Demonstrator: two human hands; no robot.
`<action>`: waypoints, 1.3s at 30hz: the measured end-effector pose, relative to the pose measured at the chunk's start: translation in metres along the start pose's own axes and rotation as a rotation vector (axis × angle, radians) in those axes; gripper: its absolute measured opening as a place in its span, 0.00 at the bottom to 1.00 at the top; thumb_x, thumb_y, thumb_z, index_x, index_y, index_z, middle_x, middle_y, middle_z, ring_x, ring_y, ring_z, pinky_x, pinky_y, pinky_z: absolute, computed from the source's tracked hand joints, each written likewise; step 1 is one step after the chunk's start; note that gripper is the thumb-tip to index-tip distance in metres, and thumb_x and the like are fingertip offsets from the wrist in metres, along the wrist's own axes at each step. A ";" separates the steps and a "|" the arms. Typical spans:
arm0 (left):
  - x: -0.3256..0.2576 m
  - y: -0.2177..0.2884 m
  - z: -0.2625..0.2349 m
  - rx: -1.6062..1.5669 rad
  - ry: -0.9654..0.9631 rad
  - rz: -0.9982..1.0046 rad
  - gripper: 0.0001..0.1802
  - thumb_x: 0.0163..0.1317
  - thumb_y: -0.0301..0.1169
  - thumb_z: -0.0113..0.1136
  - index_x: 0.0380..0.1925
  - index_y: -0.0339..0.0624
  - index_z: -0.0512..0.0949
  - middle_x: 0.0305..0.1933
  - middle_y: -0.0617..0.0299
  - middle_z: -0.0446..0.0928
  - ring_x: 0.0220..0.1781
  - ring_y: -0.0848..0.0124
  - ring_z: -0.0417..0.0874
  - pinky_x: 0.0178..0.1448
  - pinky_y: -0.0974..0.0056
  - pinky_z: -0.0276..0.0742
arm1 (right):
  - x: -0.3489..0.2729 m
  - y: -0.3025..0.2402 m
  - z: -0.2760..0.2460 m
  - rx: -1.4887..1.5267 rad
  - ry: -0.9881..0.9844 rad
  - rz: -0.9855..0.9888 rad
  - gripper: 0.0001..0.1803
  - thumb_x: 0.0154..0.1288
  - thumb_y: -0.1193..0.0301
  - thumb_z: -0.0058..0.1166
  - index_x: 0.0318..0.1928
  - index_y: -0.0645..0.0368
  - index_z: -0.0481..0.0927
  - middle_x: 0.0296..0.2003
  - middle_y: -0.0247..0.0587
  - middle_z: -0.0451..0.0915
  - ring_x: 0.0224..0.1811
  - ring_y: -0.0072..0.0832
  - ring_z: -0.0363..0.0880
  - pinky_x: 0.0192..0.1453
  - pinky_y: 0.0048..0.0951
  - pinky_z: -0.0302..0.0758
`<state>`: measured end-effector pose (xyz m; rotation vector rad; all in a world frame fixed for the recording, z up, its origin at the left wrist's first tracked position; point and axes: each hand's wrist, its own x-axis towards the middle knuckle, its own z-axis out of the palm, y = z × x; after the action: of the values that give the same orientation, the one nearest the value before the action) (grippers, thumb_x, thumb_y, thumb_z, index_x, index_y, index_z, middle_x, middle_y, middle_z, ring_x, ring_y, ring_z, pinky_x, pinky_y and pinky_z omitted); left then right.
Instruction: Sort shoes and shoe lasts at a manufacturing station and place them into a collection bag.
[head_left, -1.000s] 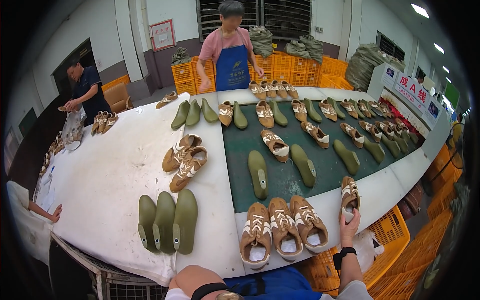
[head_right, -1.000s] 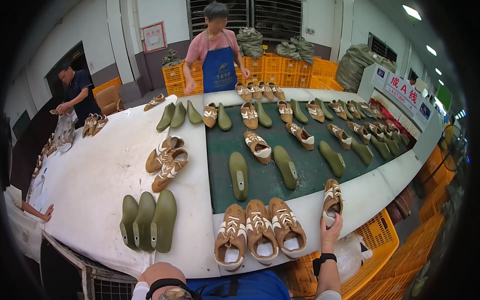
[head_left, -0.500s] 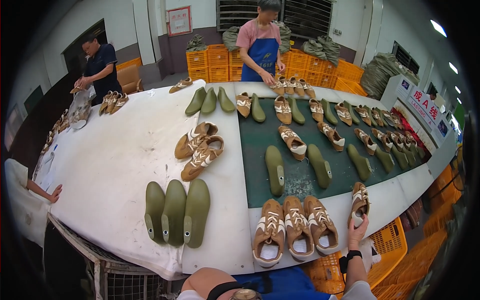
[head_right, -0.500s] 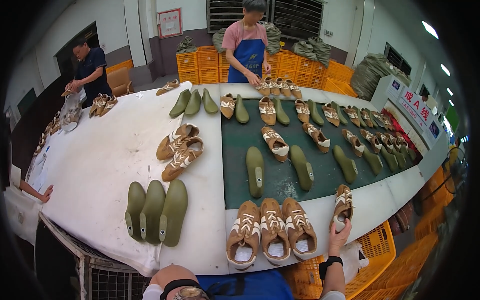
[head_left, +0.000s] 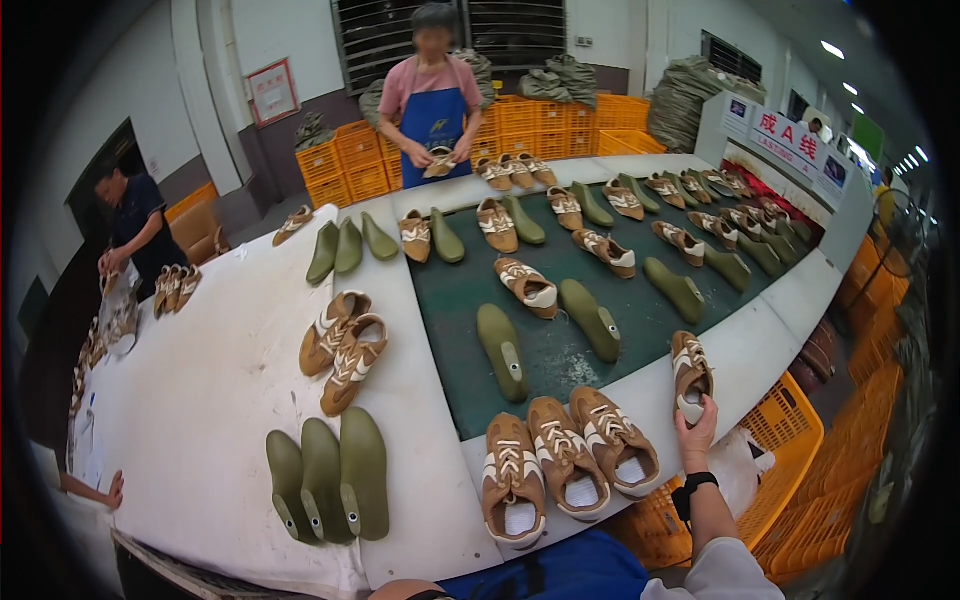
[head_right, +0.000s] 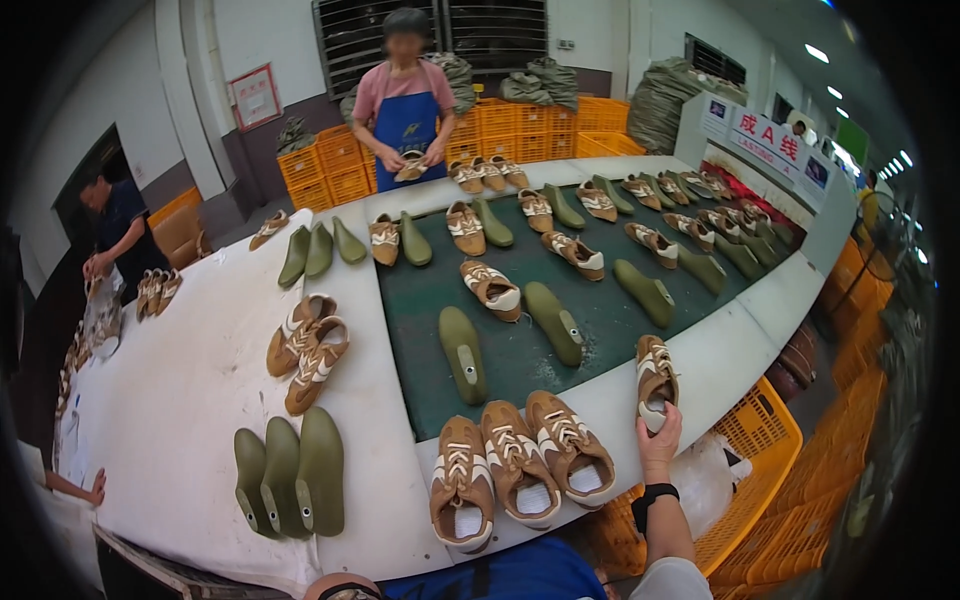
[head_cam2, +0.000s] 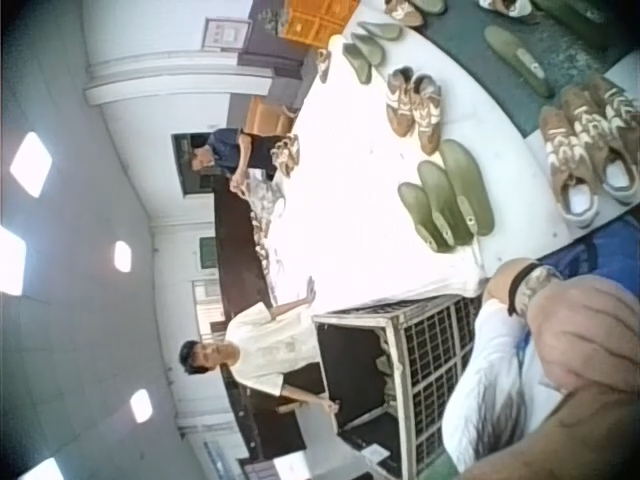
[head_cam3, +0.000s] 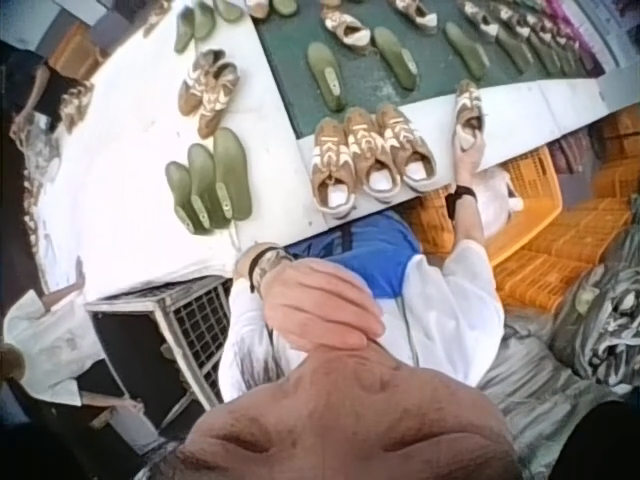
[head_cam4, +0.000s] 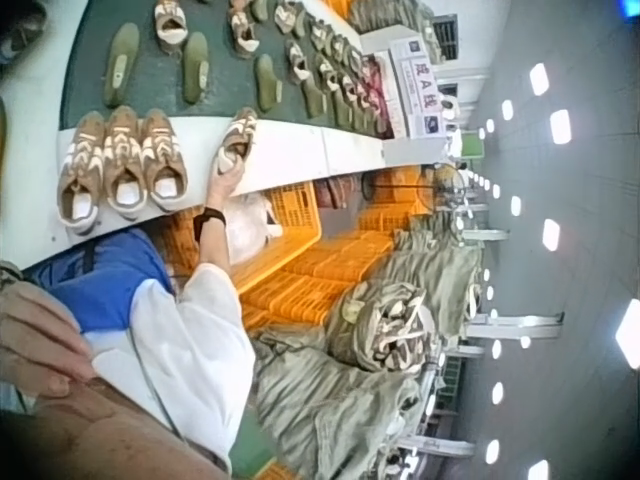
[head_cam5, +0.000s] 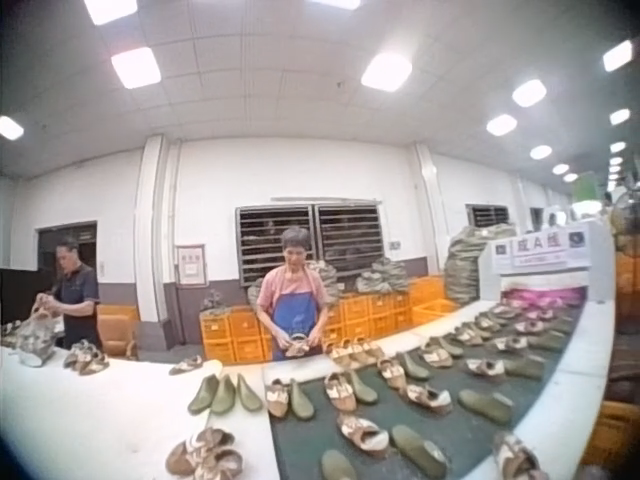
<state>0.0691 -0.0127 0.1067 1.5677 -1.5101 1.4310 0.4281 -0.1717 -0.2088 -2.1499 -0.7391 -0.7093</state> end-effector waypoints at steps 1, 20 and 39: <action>0.006 0.011 0.002 -0.012 -0.004 0.000 0.12 0.59 0.26 0.52 0.38 0.28 0.78 0.39 0.45 0.79 0.40 0.56 0.82 0.45 0.58 0.78 | -0.001 -0.004 0.001 0.012 -0.015 0.009 0.33 0.46 0.72 0.62 0.54 0.57 0.64 0.49 0.49 0.69 0.52 0.47 0.68 0.56 0.40 0.67; 0.020 0.010 0.033 -0.837 0.105 -0.755 0.17 0.66 0.32 0.47 0.42 0.27 0.76 0.43 0.45 0.77 0.39 0.55 0.81 0.41 0.59 0.77 | 0.002 0.002 -0.004 -0.015 0.018 0.003 0.34 0.45 0.71 0.64 0.55 0.56 0.64 0.50 0.50 0.69 0.52 0.47 0.68 0.56 0.41 0.67; -0.194 0.187 -0.096 1.704 -0.511 -1.769 0.27 0.48 0.33 0.64 0.50 0.40 0.71 0.59 0.43 0.63 0.65 0.41 0.55 0.63 0.42 0.55 | 0.000 0.002 0.002 0.014 -0.014 0.013 0.34 0.46 0.71 0.64 0.55 0.56 0.64 0.50 0.49 0.69 0.53 0.47 0.68 0.57 0.41 0.67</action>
<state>-0.0992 0.1010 -0.0945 2.6813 1.6357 0.7624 0.4302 -0.1717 -0.2107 -2.1471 -0.7348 -0.6818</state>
